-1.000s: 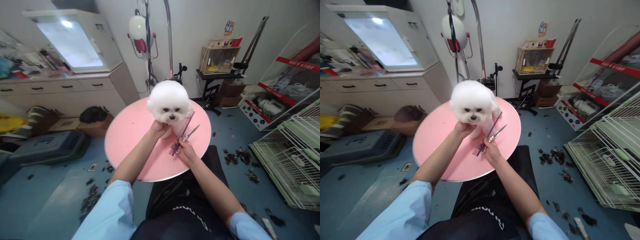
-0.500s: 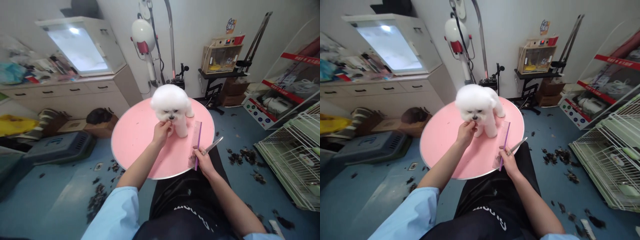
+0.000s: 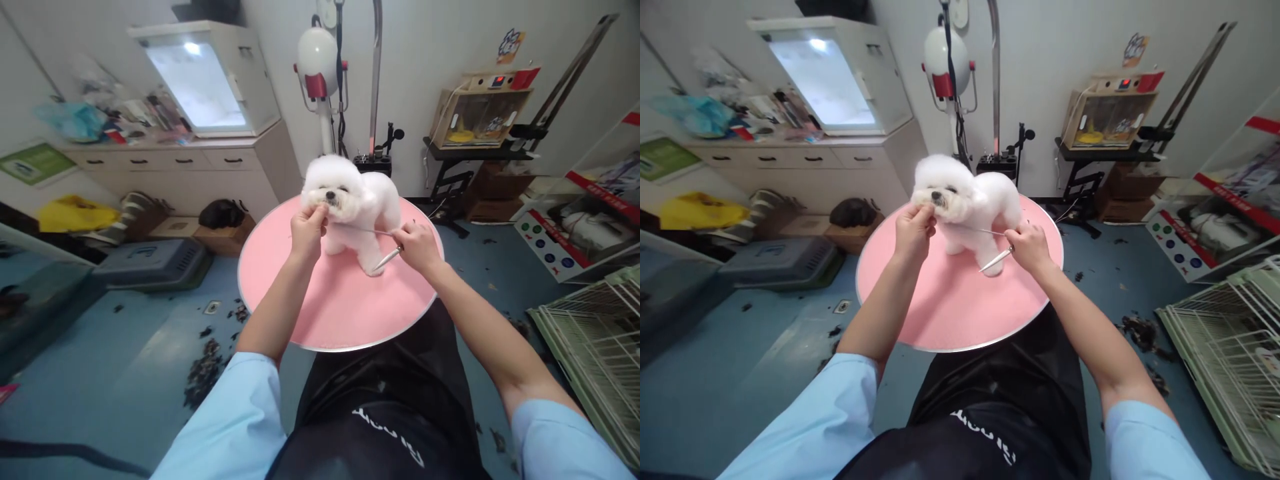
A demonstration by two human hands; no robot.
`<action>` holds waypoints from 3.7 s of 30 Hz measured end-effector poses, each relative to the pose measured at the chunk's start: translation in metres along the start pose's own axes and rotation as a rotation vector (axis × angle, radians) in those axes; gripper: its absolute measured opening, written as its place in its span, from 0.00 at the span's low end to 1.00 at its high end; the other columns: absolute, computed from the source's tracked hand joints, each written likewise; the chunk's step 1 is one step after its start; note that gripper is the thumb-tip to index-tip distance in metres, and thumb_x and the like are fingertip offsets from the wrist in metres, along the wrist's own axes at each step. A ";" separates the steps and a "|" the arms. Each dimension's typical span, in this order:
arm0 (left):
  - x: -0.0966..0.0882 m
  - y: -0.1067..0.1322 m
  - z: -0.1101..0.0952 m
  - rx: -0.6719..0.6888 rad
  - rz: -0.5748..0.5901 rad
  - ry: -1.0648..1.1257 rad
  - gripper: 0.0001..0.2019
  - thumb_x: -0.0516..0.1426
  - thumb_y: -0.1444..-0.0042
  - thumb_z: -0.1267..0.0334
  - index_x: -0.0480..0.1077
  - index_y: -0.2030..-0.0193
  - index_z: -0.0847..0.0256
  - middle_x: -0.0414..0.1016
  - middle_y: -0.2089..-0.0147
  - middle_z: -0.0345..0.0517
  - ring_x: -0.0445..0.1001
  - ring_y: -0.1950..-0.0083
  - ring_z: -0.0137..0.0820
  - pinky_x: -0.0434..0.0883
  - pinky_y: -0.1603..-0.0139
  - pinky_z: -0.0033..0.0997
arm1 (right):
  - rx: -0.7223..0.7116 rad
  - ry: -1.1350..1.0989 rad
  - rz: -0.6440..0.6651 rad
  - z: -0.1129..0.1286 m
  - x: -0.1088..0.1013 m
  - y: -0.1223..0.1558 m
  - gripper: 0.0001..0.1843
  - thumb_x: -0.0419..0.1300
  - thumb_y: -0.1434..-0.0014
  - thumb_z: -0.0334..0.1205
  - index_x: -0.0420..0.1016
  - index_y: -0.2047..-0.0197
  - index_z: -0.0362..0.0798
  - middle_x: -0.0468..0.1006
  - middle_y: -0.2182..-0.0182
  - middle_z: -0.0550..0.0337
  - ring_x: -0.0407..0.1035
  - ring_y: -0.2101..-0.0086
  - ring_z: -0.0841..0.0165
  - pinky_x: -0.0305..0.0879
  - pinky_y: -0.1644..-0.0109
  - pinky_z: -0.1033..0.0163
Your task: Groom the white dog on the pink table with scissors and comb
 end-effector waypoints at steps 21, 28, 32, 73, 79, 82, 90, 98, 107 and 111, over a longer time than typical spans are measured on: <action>0.036 -0.005 -0.028 0.240 0.177 -0.376 0.16 0.62 0.53 0.66 0.60 0.85 0.64 0.53 0.83 0.36 0.49 0.79 0.18 0.46 0.79 0.21 | 0.995 -1.924 -0.145 0.189 0.076 0.055 0.25 0.75 0.56 0.52 0.65 0.66 0.50 0.82 0.74 0.60 0.76 0.74 0.66 0.63 0.77 0.67; 0.058 0.031 -0.052 0.164 0.419 -0.455 0.16 0.61 0.53 0.71 0.61 0.87 0.65 0.55 0.85 0.37 0.52 0.81 0.17 0.48 0.80 0.20 | 0.941 -2.038 -0.431 0.202 0.060 -0.020 0.23 0.75 0.58 0.48 0.67 0.67 0.51 0.80 0.78 0.66 0.78 0.73 0.67 0.70 0.70 0.64; 0.053 0.040 -0.060 0.127 0.457 -0.488 0.15 0.61 0.53 0.71 0.64 0.86 0.66 0.56 0.85 0.37 0.52 0.81 0.17 0.47 0.80 0.20 | 0.795 -2.045 -0.438 0.217 0.061 0.007 0.23 0.75 0.57 0.52 0.68 0.68 0.52 0.82 0.74 0.64 0.79 0.69 0.64 0.76 0.59 0.57; 0.039 0.035 -0.071 0.099 0.502 -0.648 0.08 0.61 0.53 0.66 0.73 0.79 0.66 0.60 0.84 0.37 0.55 0.80 0.18 0.51 0.78 0.22 | 1.079 -2.059 -0.411 0.230 0.085 -0.019 0.14 0.68 0.51 0.44 0.66 0.71 0.50 0.78 0.78 0.62 0.67 0.78 0.72 0.62 0.75 0.67; 0.036 0.035 -0.072 0.106 0.490 -0.623 0.11 0.62 0.55 0.64 0.69 0.82 0.66 0.58 0.84 0.36 0.54 0.80 0.18 0.50 0.79 0.21 | 0.725 -2.013 -0.405 0.222 0.083 -0.005 0.15 0.71 0.51 0.49 0.72 0.69 0.51 0.83 0.72 0.60 0.74 0.73 0.68 0.68 0.71 0.64; 0.032 0.033 -0.070 0.088 0.476 -0.600 0.12 0.63 0.56 0.62 0.69 0.82 0.65 0.58 0.85 0.36 0.53 0.80 0.18 0.50 0.79 0.21 | 0.870 -2.011 -0.331 0.212 0.087 0.017 0.21 0.72 0.53 0.54 0.69 0.68 0.51 0.83 0.72 0.59 0.74 0.74 0.67 0.67 0.73 0.64; 0.024 0.028 -0.062 0.115 0.469 -0.506 0.14 0.64 0.56 0.60 0.67 0.83 0.65 0.56 0.85 0.35 0.51 0.81 0.17 0.48 0.79 0.22 | 0.780 -1.934 -0.152 0.177 0.078 0.035 0.19 0.71 0.50 0.53 0.69 0.67 0.51 0.82 0.72 0.59 0.76 0.70 0.66 0.66 0.71 0.64; 0.031 0.033 -0.058 0.081 0.403 -0.480 0.12 0.63 0.57 0.61 0.68 0.82 0.64 0.58 0.84 0.36 0.52 0.80 0.18 0.49 0.78 0.22 | 0.622 -1.835 0.037 0.145 0.069 0.056 0.17 0.70 0.51 0.50 0.71 0.69 0.49 0.81 0.75 0.63 0.68 0.79 0.73 0.64 0.77 0.67; 0.033 0.037 -0.052 0.049 0.329 -0.486 0.12 0.63 0.58 0.59 0.70 0.81 0.65 0.59 0.84 0.36 0.54 0.80 0.18 0.50 0.77 0.22 | 0.632 -1.815 0.136 0.114 0.055 0.064 0.17 0.72 0.53 0.48 0.71 0.69 0.49 0.81 0.76 0.63 0.69 0.79 0.73 0.65 0.78 0.68; 0.039 0.042 -0.051 0.018 0.284 -0.481 0.09 0.61 0.57 0.62 0.70 0.81 0.65 0.60 0.84 0.36 0.54 0.80 0.19 0.50 0.78 0.22 | 0.772 -1.823 0.199 0.105 0.060 0.069 0.21 0.73 0.56 0.51 0.67 0.73 0.49 0.73 0.84 0.67 0.64 0.84 0.72 0.60 0.83 0.68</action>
Point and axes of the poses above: each hand's wrist, its own y-axis away from the middle knuckle, its own x-axis out of the palm, z = x × y, the point moved 1 cm from there along -y, towards the middle knuckle
